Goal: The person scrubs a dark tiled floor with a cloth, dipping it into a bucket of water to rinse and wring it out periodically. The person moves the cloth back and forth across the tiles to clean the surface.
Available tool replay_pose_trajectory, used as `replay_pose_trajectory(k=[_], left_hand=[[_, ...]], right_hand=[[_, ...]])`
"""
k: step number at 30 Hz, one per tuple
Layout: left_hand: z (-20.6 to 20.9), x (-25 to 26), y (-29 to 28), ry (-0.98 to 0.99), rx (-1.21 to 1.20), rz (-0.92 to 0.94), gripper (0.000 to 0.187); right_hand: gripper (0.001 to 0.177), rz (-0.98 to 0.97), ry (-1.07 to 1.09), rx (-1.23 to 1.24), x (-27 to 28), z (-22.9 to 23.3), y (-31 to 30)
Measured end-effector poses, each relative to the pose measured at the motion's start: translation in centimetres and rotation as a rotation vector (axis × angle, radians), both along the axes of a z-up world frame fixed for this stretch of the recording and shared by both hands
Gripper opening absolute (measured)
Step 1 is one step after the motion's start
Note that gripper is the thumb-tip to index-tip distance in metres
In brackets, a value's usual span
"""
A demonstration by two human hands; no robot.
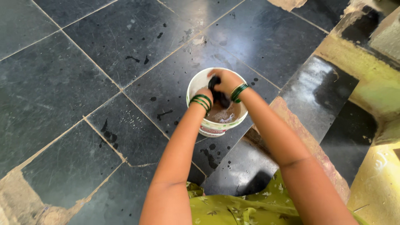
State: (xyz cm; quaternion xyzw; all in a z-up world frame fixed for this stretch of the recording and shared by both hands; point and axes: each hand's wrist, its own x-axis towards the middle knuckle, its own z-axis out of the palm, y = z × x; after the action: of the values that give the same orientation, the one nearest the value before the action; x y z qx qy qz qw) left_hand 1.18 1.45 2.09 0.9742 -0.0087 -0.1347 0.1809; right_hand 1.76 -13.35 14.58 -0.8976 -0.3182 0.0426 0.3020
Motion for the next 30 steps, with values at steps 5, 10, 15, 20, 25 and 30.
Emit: replay_pose_trajectory(k=[5,10,15,20,25,30], left_hand=[[-1.1,0.9,-2.3,0.277,0.026,0.009,0.032],[-0.5,0.5,-2.4,0.376,-0.011,-0.027,0.033],[-1.0,-0.1,-1.4,0.336,-0.008,0.045,0.034],[-1.7,-0.5,-0.3,0.279,-0.009,0.144,0.035],[-1.8,-0.8,-0.8,0.356,0.008,0.058,0.036],[-0.8,-0.2,-1.1,0.326,-0.025,0.071,0.037]], right_hand=[[0.035,-0.010,0.015,-0.273,4.0,-12.5,1.7],[0.026,0.087,0.181,-0.475,6.6,-20.0,2.7],[0.032,-0.024,0.096,-0.444,5.1,-17.3,1.7],[0.047,-0.115,0.099,-0.210,2.2,-10.9,0.6],[0.075,-0.017,0.523,-0.751,4.1,-16.1,0.8],[0.037,-0.075,0.155,-0.611,4.9,-17.3,1.5]])
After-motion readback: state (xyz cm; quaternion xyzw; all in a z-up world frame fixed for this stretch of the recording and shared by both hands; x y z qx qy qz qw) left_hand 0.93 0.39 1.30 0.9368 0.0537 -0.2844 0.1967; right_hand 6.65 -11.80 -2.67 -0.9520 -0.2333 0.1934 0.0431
